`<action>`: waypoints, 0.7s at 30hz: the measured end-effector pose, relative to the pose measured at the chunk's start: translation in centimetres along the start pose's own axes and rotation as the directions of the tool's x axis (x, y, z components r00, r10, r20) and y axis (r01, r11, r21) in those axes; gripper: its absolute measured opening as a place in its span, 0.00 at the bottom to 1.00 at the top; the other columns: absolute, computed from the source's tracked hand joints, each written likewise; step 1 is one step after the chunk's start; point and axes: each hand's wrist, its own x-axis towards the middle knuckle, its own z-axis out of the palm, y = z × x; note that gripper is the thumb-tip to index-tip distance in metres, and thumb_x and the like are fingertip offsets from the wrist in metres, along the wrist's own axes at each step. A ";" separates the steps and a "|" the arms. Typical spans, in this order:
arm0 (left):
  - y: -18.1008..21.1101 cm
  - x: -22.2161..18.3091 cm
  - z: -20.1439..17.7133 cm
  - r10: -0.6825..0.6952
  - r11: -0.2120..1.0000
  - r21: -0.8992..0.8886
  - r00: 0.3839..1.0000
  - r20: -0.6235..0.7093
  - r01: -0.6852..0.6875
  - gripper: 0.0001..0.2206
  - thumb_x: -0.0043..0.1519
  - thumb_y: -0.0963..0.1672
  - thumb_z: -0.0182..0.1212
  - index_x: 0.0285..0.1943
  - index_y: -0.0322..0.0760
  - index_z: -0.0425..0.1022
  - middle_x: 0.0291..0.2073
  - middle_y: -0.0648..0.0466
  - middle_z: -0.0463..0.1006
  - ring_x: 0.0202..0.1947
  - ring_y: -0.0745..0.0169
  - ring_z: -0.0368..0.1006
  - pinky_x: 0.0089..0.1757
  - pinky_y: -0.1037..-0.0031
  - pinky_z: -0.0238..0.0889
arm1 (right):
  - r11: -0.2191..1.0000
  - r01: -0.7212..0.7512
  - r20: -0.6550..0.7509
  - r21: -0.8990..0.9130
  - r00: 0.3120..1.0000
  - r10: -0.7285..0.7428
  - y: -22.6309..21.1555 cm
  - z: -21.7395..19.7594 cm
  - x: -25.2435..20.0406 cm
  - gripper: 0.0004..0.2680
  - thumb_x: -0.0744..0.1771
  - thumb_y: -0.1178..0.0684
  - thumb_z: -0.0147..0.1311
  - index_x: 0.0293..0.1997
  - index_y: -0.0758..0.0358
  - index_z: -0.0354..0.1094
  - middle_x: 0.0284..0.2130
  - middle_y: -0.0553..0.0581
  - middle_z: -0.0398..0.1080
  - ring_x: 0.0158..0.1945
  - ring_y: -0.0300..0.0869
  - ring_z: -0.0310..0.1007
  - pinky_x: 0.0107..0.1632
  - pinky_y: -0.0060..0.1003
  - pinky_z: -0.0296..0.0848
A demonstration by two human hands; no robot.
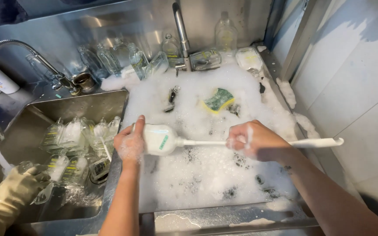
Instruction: Scrubbing the interior and exterior of glass bottles using a sponge and a long-handled brush in a soapy sink.
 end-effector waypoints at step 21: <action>16.3 -11.6 -7.0 0.080 0.965 0.170 0.846 0.528 -0.197 0.29 0.37 0.42 0.85 0.49 0.31 0.82 0.41 0.37 0.83 0.50 0.39 0.79 0.53 0.57 0.71 | 0.933 -0.164 0.027 -0.321 0.983 0.182 -1.8 0.3 0.3 0.14 0.67 0.50 0.57 0.59 0.51 0.70 0.57 0.54 0.71 0.65 0.50 0.67 0.67 0.48 0.64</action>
